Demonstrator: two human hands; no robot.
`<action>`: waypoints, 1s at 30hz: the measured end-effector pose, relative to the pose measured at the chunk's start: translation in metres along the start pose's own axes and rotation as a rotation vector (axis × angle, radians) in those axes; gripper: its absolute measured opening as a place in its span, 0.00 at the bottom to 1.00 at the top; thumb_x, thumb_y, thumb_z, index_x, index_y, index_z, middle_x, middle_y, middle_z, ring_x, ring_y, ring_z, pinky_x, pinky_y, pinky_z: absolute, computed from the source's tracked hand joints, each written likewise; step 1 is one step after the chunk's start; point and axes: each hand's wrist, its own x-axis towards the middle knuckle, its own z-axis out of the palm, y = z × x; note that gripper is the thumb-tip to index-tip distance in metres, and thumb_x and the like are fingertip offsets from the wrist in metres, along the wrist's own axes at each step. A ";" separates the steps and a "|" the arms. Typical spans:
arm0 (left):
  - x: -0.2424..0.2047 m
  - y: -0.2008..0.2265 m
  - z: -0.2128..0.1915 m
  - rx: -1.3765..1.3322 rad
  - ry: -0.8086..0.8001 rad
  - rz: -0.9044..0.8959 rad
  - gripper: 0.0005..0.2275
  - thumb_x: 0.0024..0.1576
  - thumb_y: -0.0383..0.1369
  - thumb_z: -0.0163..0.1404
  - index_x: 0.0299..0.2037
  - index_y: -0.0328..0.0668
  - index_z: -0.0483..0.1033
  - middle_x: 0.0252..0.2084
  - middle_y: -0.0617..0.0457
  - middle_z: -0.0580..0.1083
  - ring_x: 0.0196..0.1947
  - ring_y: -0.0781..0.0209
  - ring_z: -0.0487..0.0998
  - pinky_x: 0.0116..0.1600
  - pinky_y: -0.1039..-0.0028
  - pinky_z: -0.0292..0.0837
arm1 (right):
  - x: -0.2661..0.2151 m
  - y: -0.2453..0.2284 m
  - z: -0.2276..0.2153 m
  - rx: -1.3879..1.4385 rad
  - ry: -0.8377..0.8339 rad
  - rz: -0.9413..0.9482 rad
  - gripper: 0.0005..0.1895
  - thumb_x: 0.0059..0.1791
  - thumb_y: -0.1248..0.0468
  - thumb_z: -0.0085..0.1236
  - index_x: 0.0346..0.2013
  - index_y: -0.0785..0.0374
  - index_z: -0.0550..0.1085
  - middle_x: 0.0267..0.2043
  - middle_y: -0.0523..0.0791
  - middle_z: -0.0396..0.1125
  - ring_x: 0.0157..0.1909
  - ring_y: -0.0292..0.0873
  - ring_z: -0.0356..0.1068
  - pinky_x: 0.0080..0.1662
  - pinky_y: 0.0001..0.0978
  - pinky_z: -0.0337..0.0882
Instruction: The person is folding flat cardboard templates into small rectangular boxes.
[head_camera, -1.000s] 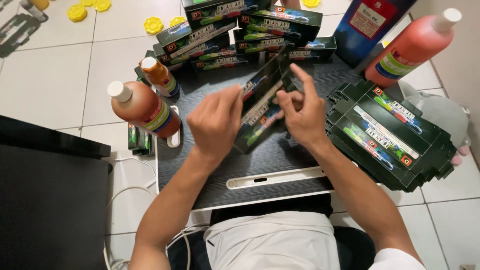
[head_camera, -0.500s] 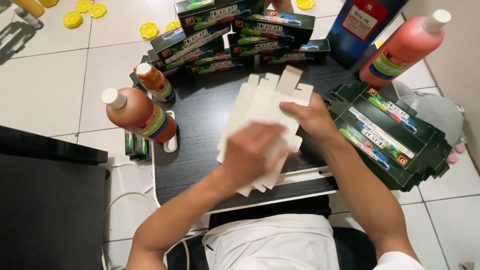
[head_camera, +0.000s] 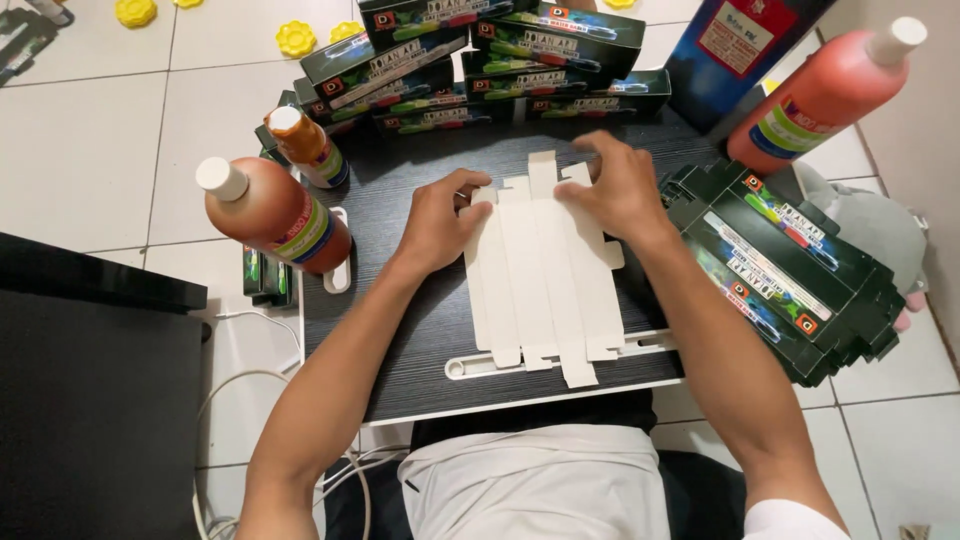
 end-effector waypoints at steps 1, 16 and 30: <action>0.001 -0.002 0.005 -0.003 -0.001 -0.003 0.15 0.56 0.27 0.60 0.54 0.43 0.79 0.42 0.45 0.81 0.38 0.55 0.84 0.41 0.69 0.83 | -0.004 -0.001 0.003 -0.002 -0.004 0.002 0.31 0.39 0.64 0.77 0.56 0.63 0.77 0.34 0.52 0.75 0.36 0.56 0.77 0.34 0.47 0.76; -0.007 0.005 0.003 0.282 0.032 0.229 0.07 0.56 0.28 0.59 0.43 0.50 0.82 0.36 0.56 0.80 0.43 0.55 0.80 0.52 0.66 0.78 | -0.026 -0.019 0.018 -0.095 -0.174 -0.367 0.24 0.45 0.59 0.72 0.53 0.63 0.79 0.42 0.50 0.66 0.46 0.50 0.69 0.42 0.40 0.77; -0.015 0.018 -0.008 0.522 -0.153 0.353 0.05 0.56 0.30 0.57 0.40 0.46 0.85 0.41 0.50 0.76 0.45 0.52 0.75 0.50 0.64 0.76 | -0.039 -0.025 0.029 -0.294 -0.152 -0.574 0.15 0.54 0.57 0.52 0.52 0.53 0.79 0.48 0.48 0.66 0.45 0.44 0.65 0.43 0.33 0.72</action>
